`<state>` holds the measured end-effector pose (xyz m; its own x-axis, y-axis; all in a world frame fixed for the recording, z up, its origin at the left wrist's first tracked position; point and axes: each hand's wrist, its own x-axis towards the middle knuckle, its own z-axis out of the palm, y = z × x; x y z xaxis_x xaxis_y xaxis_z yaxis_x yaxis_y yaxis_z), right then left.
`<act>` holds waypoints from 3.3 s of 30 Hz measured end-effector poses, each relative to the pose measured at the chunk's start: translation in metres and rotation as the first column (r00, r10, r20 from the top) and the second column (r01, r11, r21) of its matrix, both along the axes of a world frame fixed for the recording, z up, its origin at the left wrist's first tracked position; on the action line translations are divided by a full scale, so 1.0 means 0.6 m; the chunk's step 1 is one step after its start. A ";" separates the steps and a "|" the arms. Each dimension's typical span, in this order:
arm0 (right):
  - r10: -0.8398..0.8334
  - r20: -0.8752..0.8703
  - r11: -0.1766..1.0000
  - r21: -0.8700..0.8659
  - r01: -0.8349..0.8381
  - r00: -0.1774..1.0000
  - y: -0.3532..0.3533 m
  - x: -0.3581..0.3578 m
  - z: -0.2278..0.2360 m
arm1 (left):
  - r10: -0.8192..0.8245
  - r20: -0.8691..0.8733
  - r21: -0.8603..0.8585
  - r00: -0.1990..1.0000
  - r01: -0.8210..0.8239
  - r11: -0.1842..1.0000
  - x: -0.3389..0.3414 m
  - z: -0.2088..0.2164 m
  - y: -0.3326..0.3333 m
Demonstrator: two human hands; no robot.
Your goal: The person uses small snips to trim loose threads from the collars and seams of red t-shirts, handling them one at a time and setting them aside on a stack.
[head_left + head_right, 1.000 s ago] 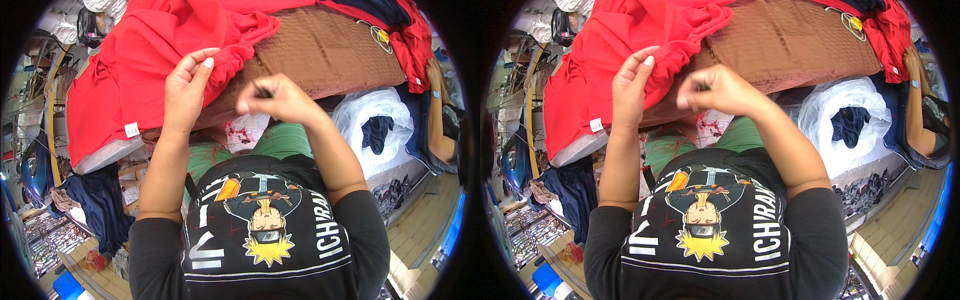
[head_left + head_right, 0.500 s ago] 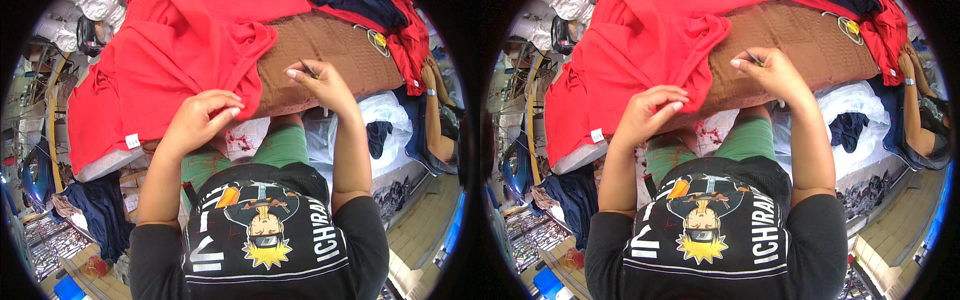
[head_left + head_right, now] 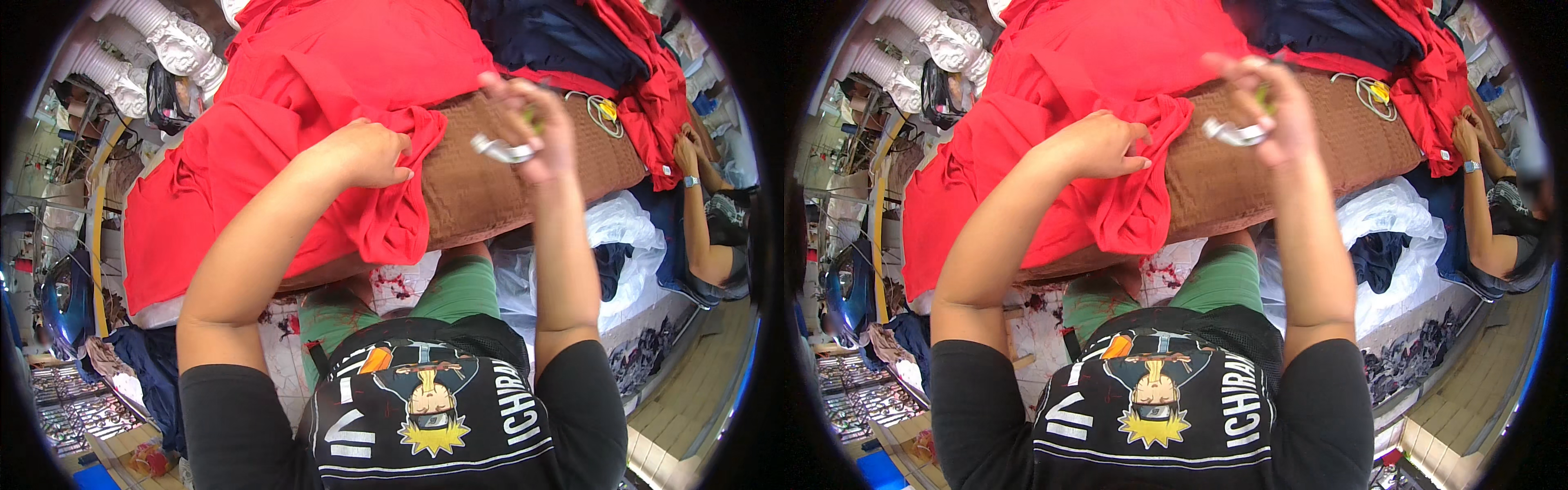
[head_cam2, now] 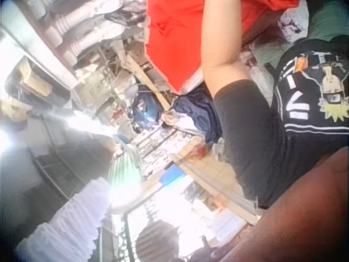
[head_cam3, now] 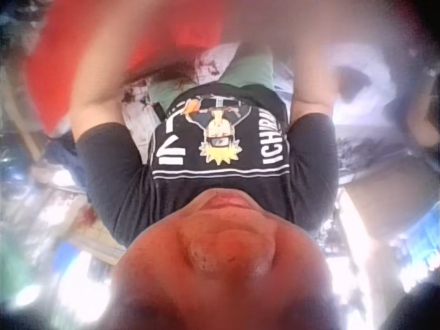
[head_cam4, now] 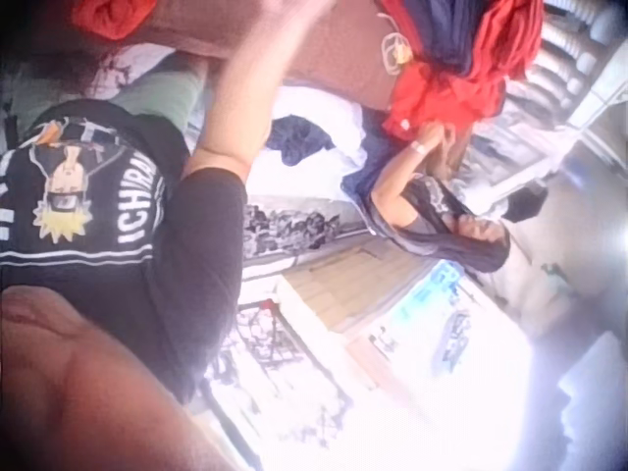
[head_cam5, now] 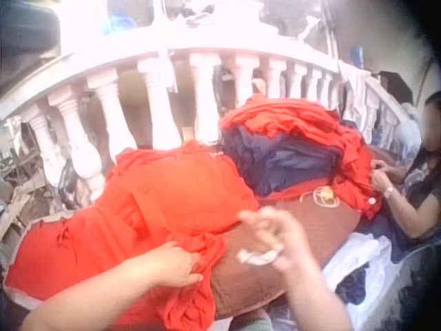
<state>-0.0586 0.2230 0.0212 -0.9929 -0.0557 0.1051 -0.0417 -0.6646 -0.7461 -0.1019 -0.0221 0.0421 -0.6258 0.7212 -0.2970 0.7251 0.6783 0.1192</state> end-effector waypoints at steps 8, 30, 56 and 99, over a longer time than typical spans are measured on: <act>-0.153 0.332 0.455 0.860 -0.232 0.931 -0.012 -0.051 -0.080 | -0.100 -0.329 -0.187 0.939 0.040 0.982 -0.021 -0.064 0.018; -0.592 -0.096 0.674 0.487 0.556 0.800 0.184 -0.092 0.169 | -0.020 -0.718 0.215 0.696 0.250 0.944 0.043 0.274 -0.182; -0.279 -0.023 0.627 0.753 0.201 0.960 0.089 0.123 -0.132 | 0.441 -0.426 0.543 0.790 -0.167 0.823 0.207 0.011 -0.084; -0.245 -0.398 0.301 0.836 0.460 0.884 0.035 0.196 -0.190 | 0.136 -0.010 0.749 0.991 -0.083 0.658 0.166 -0.201 0.153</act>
